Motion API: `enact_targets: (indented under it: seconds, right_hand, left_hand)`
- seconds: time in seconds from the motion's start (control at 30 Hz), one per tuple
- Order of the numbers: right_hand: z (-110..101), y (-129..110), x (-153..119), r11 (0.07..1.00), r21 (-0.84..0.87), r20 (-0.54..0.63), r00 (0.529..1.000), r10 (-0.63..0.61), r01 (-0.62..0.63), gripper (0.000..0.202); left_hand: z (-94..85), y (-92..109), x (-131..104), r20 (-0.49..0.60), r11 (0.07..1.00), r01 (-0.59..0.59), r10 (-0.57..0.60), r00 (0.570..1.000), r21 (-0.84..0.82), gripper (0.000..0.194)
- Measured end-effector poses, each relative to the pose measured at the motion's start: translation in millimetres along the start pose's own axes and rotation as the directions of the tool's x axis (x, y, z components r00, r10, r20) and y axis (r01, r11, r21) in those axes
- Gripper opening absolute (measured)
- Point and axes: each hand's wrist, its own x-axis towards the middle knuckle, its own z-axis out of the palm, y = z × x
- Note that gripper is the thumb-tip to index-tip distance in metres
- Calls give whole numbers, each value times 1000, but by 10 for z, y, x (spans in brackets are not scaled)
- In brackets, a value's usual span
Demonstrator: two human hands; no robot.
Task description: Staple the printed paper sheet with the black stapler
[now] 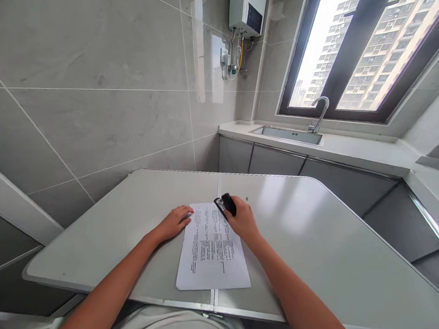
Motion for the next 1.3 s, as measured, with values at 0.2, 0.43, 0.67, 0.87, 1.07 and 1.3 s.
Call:
enact_targets:
  seconds: [0.2, 0.43, 0.67, 0.87, 1.07, 1.3]
  right_hand:
    - [413, -341, -274, 991, 108, 281, 954, -106, 78, 25]
    - [258, -200, -228, 1000, 6, 530, 848, -13, 12, 19]
    - [-321, 184, -334, 995, -32, 555, 825, 101, -100, 12]
    - [-650, 455, -466, 982, -79, 547, 816, 187, -173, 20]
    - [-869, 550, -302, 976, -97, 668, 714, 208, -194, 47]
    - [-1057, 1308, 167, 972, -23, 304, 924, 231, -235, 46]
  left_hand:
    - [50, -94, 59, -84, 999, -29, 28, 996, -16, 22]
    - [66, -112, 49, -89, 997, -65, 68, 994, 32, 27]
    - [58, -62, 29, -71, 997, -40, 44, 996, 64, 25]
    - [36, -29, 24, -53, 997, -36, 40, 998, 74, 25]
    - [10, -16, 7, -39, 998, -16, 19, 999, 60, 23]
    - [2, -43, 7, -38, 999, -31, 33, 999, 40, 23]
